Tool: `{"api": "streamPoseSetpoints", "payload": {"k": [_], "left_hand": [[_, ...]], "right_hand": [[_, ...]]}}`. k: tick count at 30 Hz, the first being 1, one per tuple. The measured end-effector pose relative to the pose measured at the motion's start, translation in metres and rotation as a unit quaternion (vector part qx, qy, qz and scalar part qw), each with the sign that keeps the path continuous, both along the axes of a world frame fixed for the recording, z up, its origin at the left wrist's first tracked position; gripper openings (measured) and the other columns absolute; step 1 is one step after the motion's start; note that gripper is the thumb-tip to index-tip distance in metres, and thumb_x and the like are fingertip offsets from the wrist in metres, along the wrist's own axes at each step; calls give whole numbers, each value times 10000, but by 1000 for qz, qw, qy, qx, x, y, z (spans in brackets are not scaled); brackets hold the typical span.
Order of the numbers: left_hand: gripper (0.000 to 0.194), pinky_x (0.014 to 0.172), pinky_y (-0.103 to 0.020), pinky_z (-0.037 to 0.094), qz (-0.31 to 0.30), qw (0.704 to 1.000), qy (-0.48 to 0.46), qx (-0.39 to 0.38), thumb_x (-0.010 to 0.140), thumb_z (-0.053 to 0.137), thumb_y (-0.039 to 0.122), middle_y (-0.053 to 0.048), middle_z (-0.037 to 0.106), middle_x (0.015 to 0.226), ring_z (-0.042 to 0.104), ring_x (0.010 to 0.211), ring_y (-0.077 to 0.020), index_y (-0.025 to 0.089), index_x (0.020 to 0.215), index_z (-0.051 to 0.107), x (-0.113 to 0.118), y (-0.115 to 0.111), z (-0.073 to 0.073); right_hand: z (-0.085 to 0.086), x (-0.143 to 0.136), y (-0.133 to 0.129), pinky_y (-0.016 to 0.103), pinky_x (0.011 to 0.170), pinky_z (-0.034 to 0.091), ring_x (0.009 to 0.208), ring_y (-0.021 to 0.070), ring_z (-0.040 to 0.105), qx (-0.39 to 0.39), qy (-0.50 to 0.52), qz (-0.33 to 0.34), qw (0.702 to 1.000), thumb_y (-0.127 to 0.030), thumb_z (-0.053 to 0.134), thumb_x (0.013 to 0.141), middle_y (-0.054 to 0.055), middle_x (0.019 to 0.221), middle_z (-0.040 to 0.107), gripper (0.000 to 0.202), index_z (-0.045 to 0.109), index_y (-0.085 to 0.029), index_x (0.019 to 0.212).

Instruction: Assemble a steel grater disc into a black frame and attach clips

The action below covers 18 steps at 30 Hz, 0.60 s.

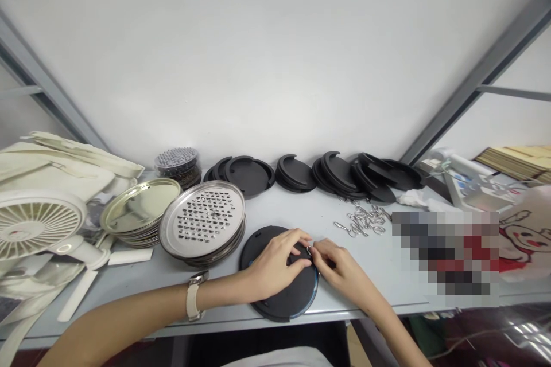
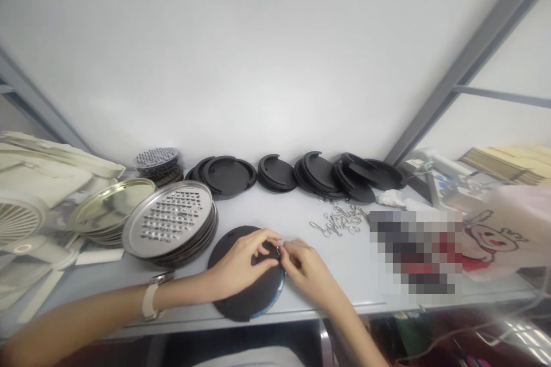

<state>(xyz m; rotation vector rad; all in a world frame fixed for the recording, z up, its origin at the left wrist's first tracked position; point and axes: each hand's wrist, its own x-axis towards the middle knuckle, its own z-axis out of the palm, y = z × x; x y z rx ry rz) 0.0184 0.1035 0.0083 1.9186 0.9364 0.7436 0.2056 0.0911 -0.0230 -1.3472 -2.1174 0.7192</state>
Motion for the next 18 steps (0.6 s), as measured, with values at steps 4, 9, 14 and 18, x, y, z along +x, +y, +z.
{"api": "streamPoseSetpoints", "payload": {"k": [4,9,14,18], "left_hand": [[333,798,-269,508,0,1000,5,-2,789,609,95,-15,624,1122,608,906,-157,240,1086,573,0,0,1],[317,799,-260,506,-4,1000,6,-1,796,603,93,-16,628,1108,602,933,-161,237,1076,567,0,0,3],[331,803,-262,510,-5,1000,-5,-3,789,607,82,-18,628,1096,602,931,-159,236,1079,559,1,1,2],[311,805,-265,510,-4,1000,-4,-2,794,602,84,-16,631,1080,604,925,-159,235,1064,561,1,0,1]], "right_hand": [[0,0,0,270,610,366,656,162,486,-2,1,1,1000,-280,364,967,-17,627,469,333,427,-203,649],[3,0,-1,269,621,370,669,161,494,-7,5,5,1000,-272,365,965,-17,645,485,311,443,-202,672],[5,0,-3,263,588,358,655,160,476,-4,8,2,1000,-228,392,931,-28,624,452,268,394,-211,663],[5,0,-2,262,574,351,646,158,459,-4,9,10,1000,-214,398,921,-30,612,435,268,391,-210,653]]}}
